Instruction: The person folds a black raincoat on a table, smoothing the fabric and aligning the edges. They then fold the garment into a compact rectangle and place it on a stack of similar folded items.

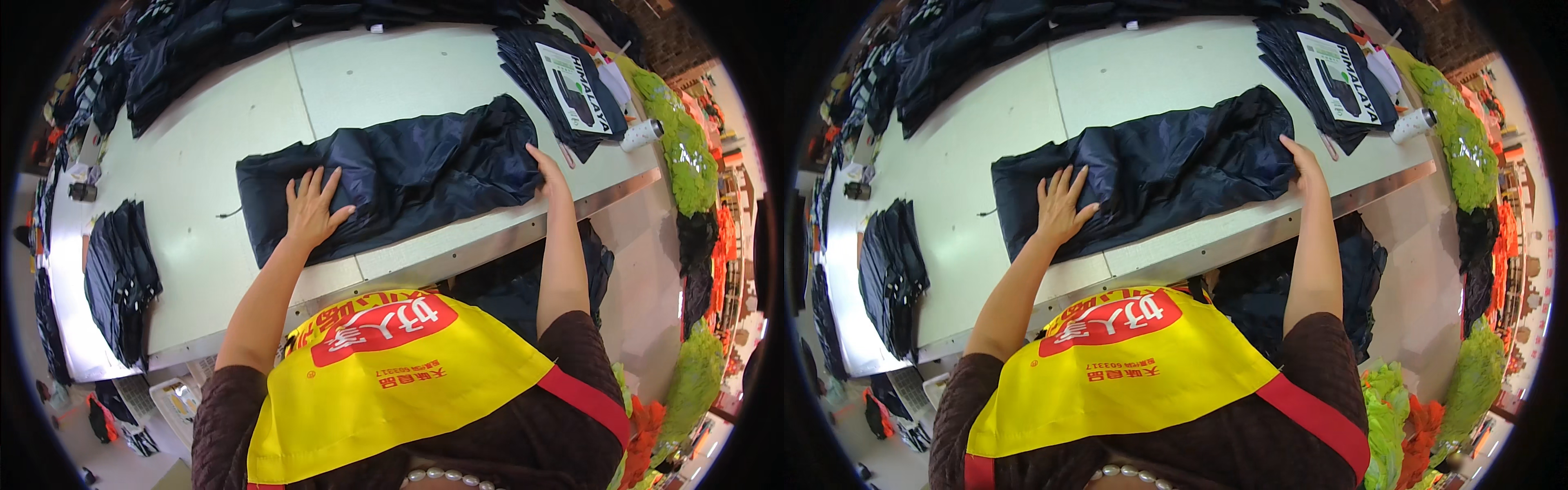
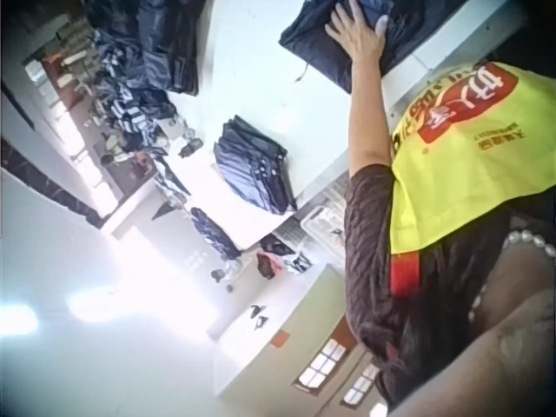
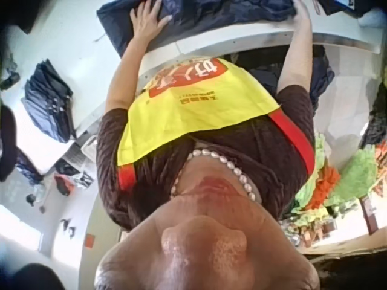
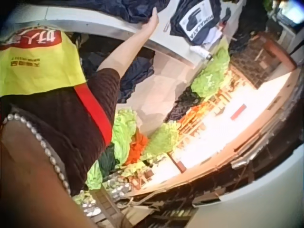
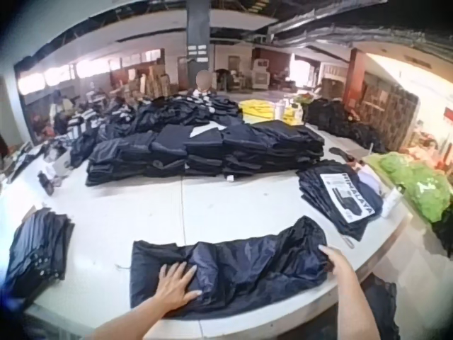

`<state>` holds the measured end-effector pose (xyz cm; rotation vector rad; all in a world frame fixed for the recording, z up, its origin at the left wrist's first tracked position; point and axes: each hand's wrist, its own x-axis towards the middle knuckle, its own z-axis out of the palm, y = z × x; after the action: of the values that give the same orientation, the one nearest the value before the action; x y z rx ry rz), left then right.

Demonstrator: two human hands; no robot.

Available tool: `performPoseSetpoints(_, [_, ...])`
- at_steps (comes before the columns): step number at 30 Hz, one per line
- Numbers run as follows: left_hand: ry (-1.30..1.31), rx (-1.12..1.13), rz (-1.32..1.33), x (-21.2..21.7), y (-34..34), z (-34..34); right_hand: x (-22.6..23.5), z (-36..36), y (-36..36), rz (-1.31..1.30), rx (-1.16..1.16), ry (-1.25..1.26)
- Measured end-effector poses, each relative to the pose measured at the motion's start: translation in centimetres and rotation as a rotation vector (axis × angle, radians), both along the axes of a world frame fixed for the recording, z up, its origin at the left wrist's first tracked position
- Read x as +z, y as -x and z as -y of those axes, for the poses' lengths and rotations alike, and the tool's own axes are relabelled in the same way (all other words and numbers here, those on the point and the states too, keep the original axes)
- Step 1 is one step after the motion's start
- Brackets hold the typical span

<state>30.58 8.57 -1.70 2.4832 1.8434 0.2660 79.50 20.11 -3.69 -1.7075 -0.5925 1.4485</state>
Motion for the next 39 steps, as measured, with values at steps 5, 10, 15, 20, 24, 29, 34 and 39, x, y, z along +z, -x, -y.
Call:
performPoseSetpoints(5, [0.089,-0.004,0.001,1.4,-1.2,-0.6,8.2,-0.3,6.0,-0.513,-0.05,-0.464])
performPoseSetpoints(10, [-0.048,-0.026,0.009,-0.1,-1.8,0.5,21.1,4.7,23.6,-0.357,0.388,-0.653])
performPoseSetpoints(15, [0.092,0.001,-0.056,2.3,-1.9,2.0,17.1,11.0,42.9,0.58,0.947,-0.84])
performPoseSetpoints(20, [0.123,-0.156,-0.028,0.0,-3.3,5.6,6.5,13.5,47.8,1.133,1.242,-0.881])
performPoseSetpoints(24, [0.467,-0.488,0.047,0.5,-2.2,10.5,6.4,14.8,48.4,1.326,1.228,-0.968])
performPoseSetpoints(29, [0.88,-0.555,0.484,13.1,6.1,10.1,3.7,15.2,45.8,1.376,1.484,-1.312])
performPoseSetpoints(34, [-0.192,-0.227,0.403,13.9,12.6,5.6,7.1,12.6,35.7,1.202,1.782,-1.648])
performPoseSetpoints(39, [0.017,-0.294,-0.036,5.0,13.5,7.0,9.9,11.1,32.2,1.345,1.815,-1.468])
